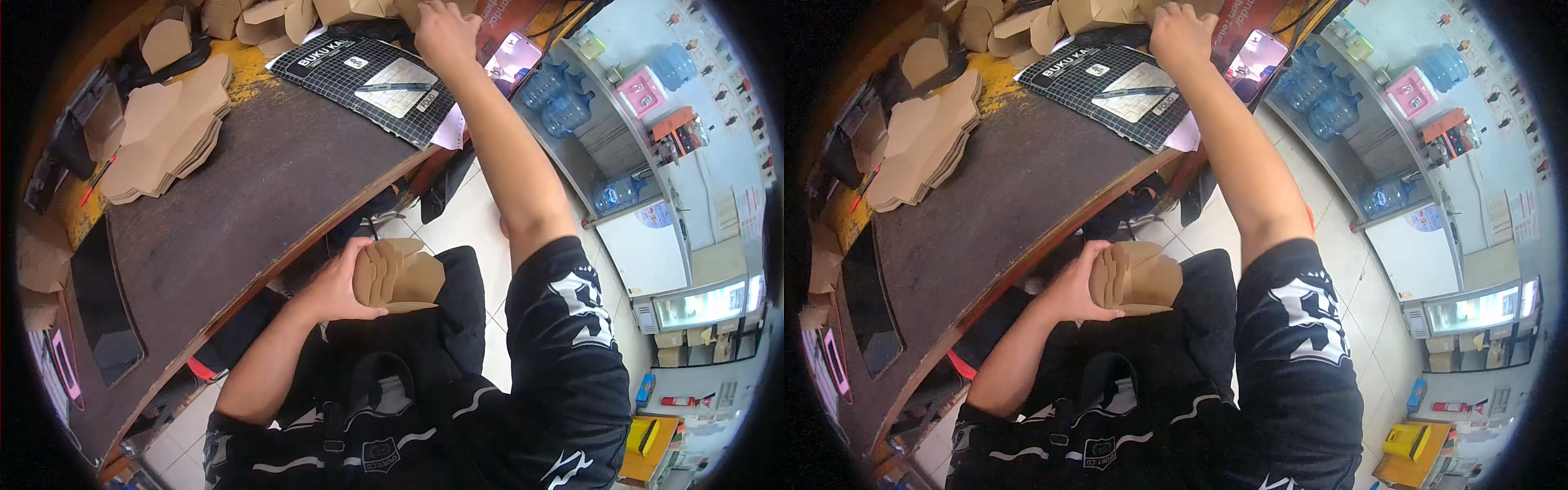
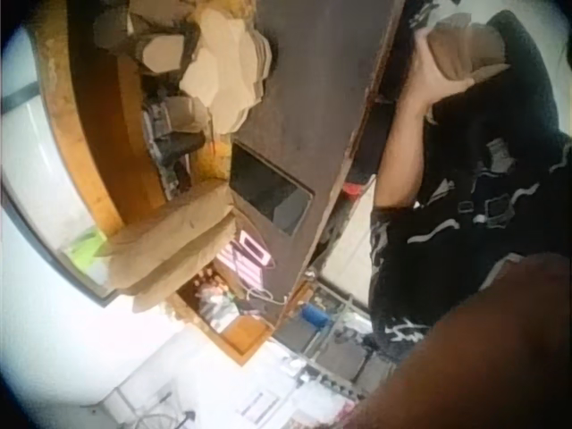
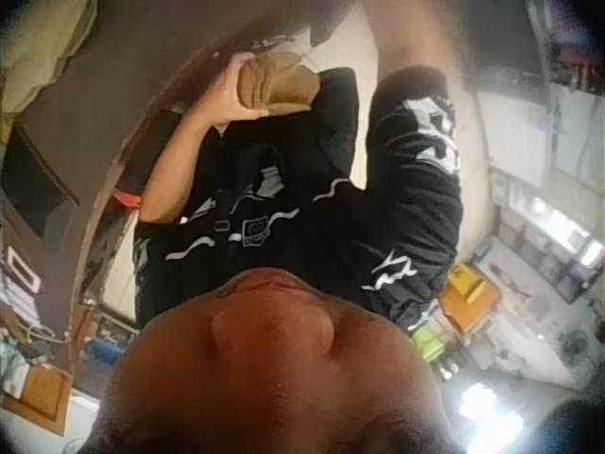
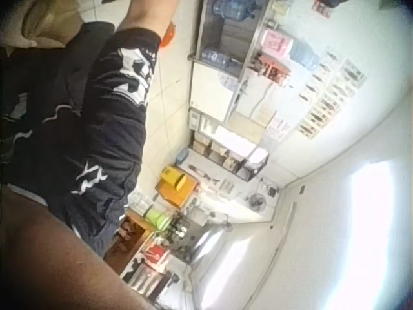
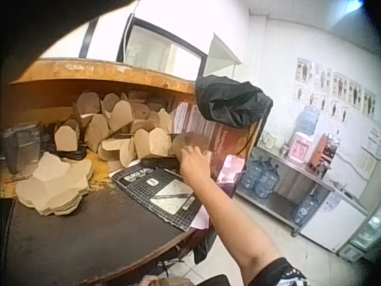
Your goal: The person assembles flat cardboard pieces into small boxes by hand. They fold the pieces along pre-cut lines, interlock the tabs, and stack the finished boxes on the table.
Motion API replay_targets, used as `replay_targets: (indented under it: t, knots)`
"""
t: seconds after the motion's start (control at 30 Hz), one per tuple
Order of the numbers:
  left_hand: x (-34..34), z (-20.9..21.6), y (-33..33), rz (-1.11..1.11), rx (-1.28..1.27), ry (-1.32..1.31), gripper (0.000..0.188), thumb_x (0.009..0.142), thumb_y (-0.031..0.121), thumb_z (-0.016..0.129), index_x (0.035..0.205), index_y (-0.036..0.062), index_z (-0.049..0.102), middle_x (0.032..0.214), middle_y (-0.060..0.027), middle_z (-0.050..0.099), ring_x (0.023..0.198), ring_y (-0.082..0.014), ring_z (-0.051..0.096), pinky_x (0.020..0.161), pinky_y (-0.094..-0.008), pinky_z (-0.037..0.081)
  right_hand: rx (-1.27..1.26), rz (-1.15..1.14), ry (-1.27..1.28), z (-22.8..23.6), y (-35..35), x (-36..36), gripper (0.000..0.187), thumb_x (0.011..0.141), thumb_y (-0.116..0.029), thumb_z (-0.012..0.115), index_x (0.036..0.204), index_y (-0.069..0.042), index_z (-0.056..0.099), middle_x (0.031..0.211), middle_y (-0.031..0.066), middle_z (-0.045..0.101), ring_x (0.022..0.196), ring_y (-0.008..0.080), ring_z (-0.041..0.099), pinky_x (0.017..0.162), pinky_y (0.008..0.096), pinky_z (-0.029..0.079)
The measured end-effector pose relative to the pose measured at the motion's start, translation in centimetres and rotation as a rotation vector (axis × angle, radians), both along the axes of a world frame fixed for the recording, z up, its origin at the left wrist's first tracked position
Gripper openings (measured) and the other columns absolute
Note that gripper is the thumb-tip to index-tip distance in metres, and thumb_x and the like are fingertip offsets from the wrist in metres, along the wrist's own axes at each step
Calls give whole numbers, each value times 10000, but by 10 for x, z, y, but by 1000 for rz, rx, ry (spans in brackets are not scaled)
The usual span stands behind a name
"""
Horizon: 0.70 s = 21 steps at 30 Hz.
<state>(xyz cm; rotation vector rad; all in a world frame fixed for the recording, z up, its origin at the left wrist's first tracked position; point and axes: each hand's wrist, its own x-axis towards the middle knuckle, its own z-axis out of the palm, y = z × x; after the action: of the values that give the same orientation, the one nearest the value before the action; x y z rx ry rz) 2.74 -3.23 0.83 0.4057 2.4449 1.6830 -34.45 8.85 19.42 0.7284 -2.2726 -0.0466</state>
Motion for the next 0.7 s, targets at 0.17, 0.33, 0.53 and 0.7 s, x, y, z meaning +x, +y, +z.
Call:
replay_targets:
  t: [0.17,0.33,0.53,0.7]
  knots:
    - [3,1,2,22,26,91,1142,620,278,992,1541,84,346,1438,-214,533,1384,-388,532,1164,-458,424,-385,465,83,26,51,126,376,924,-88,630,1293,-65,698,1267,136,679,1184,315,622,990,530,454]
    - [4,9,7,37,-100,182,1141,617,289,980,1538,72,343,1427,-219,520,1375,-410,518,1171,-484,410,-445,417,-112,53,132,256,419,824,80,771,1220,-57,771,1100,127,752,1019,281,713,924,351,551]
    - [5,16,8,58,-61,281,1105,590,233,976,1519,86,397,1394,-186,530,1349,-389,527,1159,-488,401,-530,292,-652,31,194,291,157,853,14,782,1008,-10,795,905,94,741,811,166,691,752,288,540]
    - [10,12,7,34,-170,313,1087,585,236,982,1510,108,426,1411,-166,533,1323,-363,541,1142,-462,417,-601,111,-895,-21,172,313,106,896,-76,807,980,-14,791,794,41,710,730,106,652,611,271,494]
